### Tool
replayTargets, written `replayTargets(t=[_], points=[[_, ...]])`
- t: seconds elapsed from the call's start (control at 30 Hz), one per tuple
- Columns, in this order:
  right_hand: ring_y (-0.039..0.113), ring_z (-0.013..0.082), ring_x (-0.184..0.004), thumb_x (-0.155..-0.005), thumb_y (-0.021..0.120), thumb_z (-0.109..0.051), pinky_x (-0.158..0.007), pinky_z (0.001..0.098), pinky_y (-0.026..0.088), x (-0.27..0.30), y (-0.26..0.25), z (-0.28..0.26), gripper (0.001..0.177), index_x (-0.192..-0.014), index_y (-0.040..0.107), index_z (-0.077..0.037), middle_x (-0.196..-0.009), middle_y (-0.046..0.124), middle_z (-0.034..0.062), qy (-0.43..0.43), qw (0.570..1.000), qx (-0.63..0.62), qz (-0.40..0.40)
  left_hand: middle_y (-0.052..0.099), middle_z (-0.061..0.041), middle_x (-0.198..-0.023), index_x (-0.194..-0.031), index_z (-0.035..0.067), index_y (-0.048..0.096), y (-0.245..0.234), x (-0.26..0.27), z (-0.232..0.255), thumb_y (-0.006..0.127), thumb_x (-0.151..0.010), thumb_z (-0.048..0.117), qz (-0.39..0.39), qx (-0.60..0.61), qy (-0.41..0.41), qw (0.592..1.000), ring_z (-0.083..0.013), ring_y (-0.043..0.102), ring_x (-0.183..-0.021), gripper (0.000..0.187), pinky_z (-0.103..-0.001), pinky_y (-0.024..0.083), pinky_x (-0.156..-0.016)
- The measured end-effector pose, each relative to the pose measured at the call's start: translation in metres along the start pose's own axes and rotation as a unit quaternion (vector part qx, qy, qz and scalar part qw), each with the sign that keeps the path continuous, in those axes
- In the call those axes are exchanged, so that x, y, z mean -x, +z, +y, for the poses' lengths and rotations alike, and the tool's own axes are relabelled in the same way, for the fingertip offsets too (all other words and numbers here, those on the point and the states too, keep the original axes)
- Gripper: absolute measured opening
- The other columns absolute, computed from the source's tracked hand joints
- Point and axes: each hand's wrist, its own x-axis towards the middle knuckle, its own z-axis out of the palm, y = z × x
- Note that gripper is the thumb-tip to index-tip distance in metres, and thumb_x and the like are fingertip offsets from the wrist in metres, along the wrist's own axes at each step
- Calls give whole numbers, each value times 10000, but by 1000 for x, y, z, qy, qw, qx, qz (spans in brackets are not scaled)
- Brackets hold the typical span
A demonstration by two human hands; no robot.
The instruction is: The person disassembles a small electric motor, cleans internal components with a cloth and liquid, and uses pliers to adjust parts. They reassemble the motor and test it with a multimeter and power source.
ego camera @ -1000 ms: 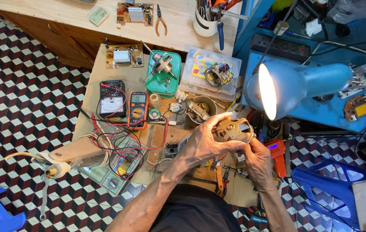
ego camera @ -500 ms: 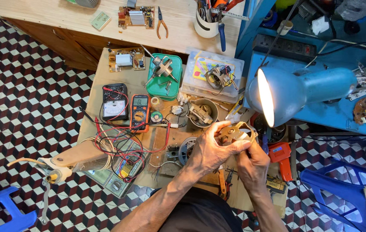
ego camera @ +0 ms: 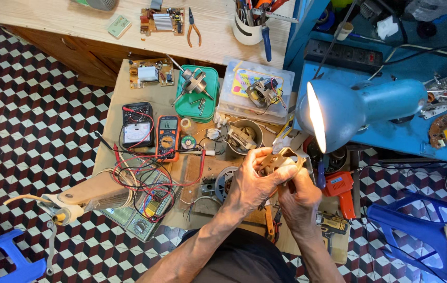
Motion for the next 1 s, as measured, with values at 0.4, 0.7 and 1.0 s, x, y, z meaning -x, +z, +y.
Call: replayTargets(t=[0.4,0.7,1.0], points=[[545,74,-575,-986,620,-197,-474,240,410,-5,-11,30,218,-1118,700,-43,-815,685,48,413,766,-481,-113,593,-172,-1414,-1528,55,362,-33,-5,23,831,-747,301,-173,-42,-10,984,-213,657,-1176,944,-357,593,-911],[497,88,-445,-998,594,-266,-391,212,348,-7,-3,21,204,-983,639,-68,-693,621,39,497,614,-579,-200,569,-208,-1464,-1573,26,297,-57,-1,9,752,-823,264,-224,133,-16,965,-256,574,-1323,910,-390,449,-1134],[457,83,-435,-963,619,-190,-380,208,333,-6,-9,11,174,-1017,640,-26,-688,602,41,524,563,-596,-231,602,-210,-1400,-1503,-19,421,-71,-17,15,615,-981,345,-122,333,47,934,-312,588,-1312,665,-466,447,-1182]])
